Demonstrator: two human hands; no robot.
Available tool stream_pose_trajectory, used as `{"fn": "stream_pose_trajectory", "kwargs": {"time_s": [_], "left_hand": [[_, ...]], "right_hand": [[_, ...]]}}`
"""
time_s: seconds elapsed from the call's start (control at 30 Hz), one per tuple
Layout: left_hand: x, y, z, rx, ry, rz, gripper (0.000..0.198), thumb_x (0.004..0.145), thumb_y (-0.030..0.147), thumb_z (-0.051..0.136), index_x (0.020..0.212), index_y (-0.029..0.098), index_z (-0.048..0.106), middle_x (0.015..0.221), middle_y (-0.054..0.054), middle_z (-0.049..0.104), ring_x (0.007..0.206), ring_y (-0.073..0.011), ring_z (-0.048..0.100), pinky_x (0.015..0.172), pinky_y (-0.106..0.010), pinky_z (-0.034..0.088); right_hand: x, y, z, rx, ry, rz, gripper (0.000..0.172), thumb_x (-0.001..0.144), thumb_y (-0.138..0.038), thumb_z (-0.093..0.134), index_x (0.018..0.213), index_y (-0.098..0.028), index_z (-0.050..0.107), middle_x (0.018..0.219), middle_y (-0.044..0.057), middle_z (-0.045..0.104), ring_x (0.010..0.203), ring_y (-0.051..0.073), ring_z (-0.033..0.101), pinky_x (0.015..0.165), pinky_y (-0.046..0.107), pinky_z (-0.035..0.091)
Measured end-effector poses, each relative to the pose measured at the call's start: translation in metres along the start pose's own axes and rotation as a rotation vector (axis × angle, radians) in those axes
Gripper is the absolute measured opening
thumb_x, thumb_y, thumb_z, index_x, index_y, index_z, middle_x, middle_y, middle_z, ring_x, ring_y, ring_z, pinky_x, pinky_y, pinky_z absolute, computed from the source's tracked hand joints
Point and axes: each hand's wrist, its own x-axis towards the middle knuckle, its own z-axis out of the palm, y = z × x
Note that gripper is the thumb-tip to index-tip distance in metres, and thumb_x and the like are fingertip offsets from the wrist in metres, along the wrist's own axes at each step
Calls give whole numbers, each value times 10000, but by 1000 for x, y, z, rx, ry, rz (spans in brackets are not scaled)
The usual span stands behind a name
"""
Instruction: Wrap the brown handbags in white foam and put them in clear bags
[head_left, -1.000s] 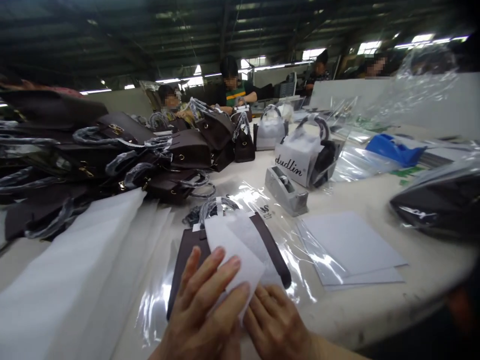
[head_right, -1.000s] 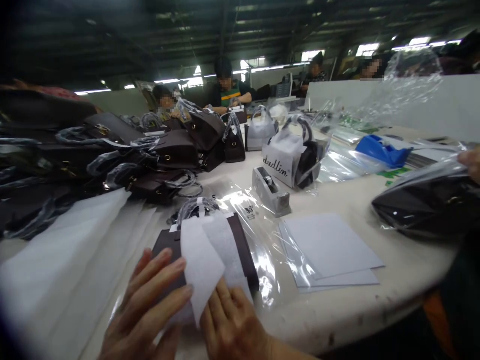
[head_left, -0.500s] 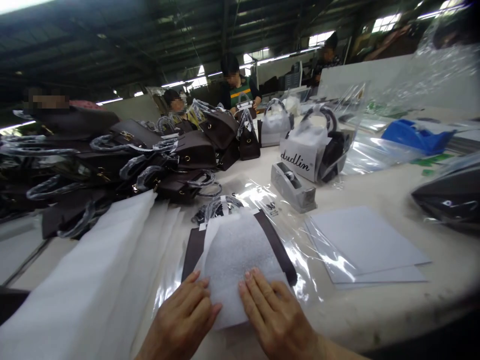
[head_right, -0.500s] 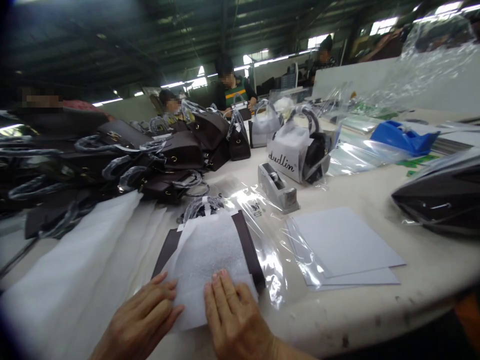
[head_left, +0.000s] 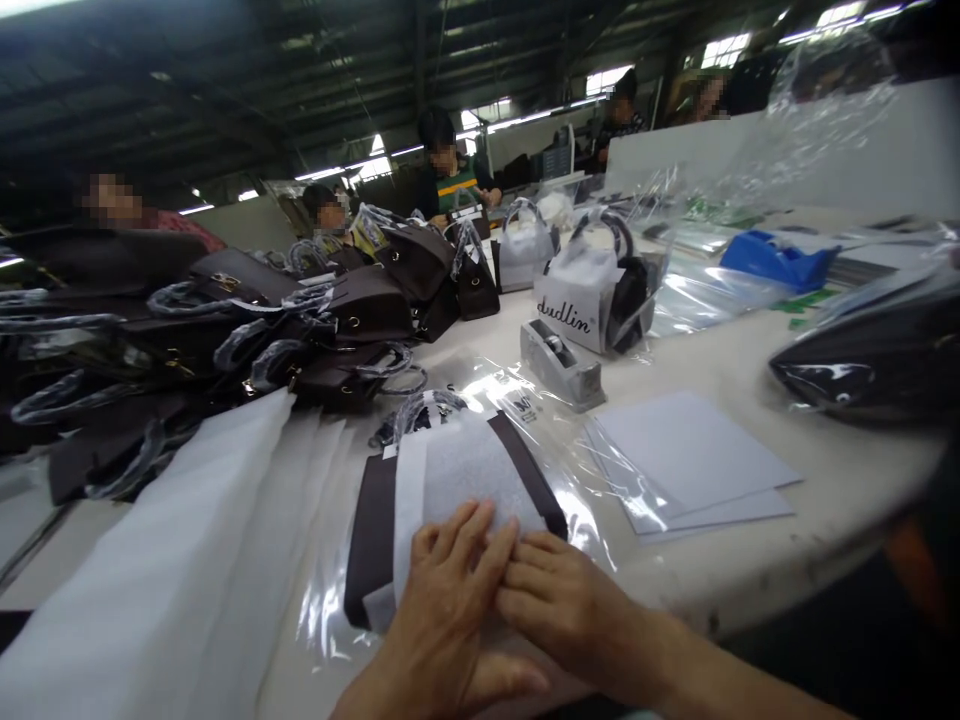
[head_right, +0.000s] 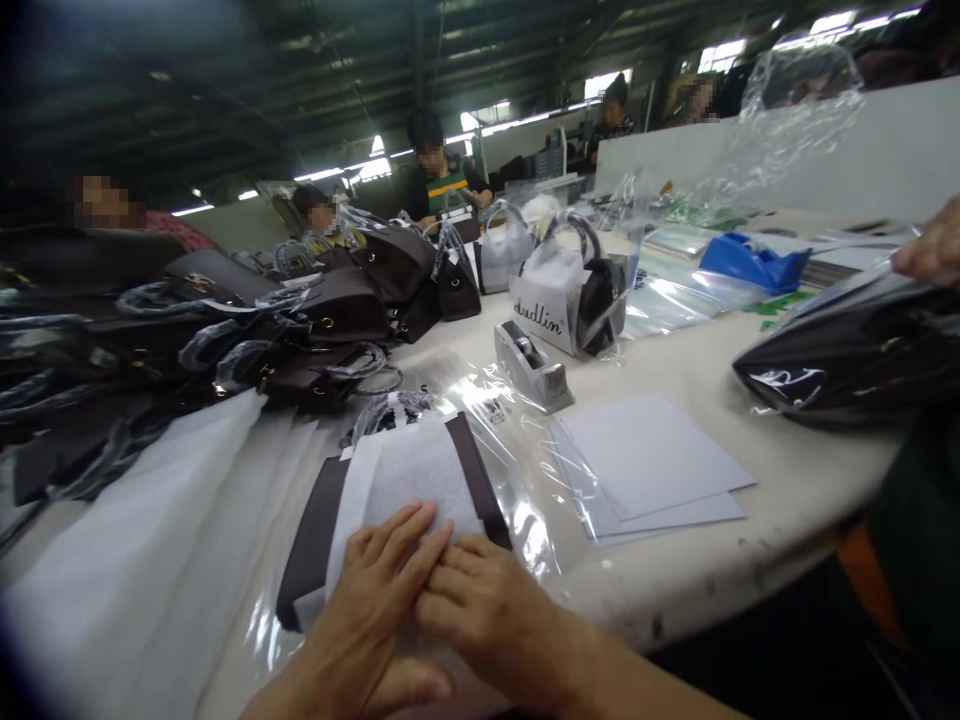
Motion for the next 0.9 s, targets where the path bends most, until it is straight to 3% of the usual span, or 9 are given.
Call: {"fn": "stream_pose_trajectory", "kwargs": {"time_s": [0.07, 0.17, 0.23, 0.37, 0.5, 0.6, 0.67, 0.77, 0.9], "left_hand": [[-1, 1, 11, 67, 102, -28, 804, 706, 714, 447, 1329, 210, 373, 1293, -157, 481, 1165, -334, 446, 872, -459, 321], [5, 5, 25, 117, 260, -118, 407, 866, 317, 474, 1270, 278, 454, 1233, -104, 547, 1130, -270, 503, 866, -419, 326], [9, 5, 29, 111, 302, -123, 388, 871, 186, 434, 1247, 266, 486, 1200, -95, 571, 1111, -246, 524, 872, -394, 334], [10, 2, 28, 84, 329, -97, 377, 858, 172, 428, 1223, 203, 514, 1171, -108, 586, 1080, -243, 541, 854, -371, 363], [9, 0, 26, 57, 324, -115, 407, 850, 180, 460, 1257, 195, 471, 1209, -108, 561, 1109, -240, 514, 859, -372, 391], [10, 2, 26, 9, 331, -128, 417, 856, 167, 450, 1272, 193, 448, 1246, -98, 542, 1174, -238, 468, 921, -403, 384], [10, 3, 25, -71, 360, -110, 430, 861, 133, 424, 1290, 162, 419, 1240, -101, 548, 1196, -225, 457, 983, -427, 362], [8, 5, 23, -210, 428, -139, 444, 863, 92, 386, 1305, 122, 393, 1241, -116, 544, 1206, -210, 455, 1017, -425, 368], [7, 5, 23, -223, 434, -96, 430, 857, 104, 391, 1286, 89, 419, 1245, -138, 533, 1210, -226, 451, 1008, -407, 394]], "right_hand": [[-13, 11, -19, 11, 60, 76, 182, 874, -154, 491, 1035, -128, 573, 1045, 89, 629, 1087, 175, 529, 927, 343, 443], [-31, 27, -29, -54, 155, 291, 314, 840, -199, 554, 1143, -126, 517, 1215, 150, 528, 1214, 231, 424, 955, 410, 430], [-36, 34, -26, 9, 111, 354, 362, 842, -268, 555, 1173, -129, 507, 1290, 162, 459, 1241, 239, 392, 975, 410, 419], [-32, 39, -12, 203, 79, 437, 369, 850, -296, 544, 1192, -156, 532, 1364, 149, 376, 1247, 220, 389, 1003, 366, 391], [-24, 37, -10, 366, 143, 525, 119, 834, -221, 564, 914, -189, 647, 1385, 105, 351, 1218, 207, 423, 954, 330, 425], [-16, 37, -13, 385, 153, 482, 86, 833, -159, 547, 822, -165, 632, 1394, 112, 340, 1255, 219, 375, 981, 351, 394], [-9, 39, -15, 361, 158, 441, 62, 823, -148, 560, 819, -154, 622, 1322, 122, 441, 1273, 224, 347, 1015, 380, 355], [-1, 42, -15, 325, 204, 475, 23, 800, -145, 594, 792, -160, 610, 1094, 92, 616, 1221, 210, 418, 1012, 397, 356], [2, 40, -12, 302, 280, 575, 25, 770, -157, 629, 782, -176, 620, 989, 62, 658, 1135, 203, 498, 966, 393, 397]]}}
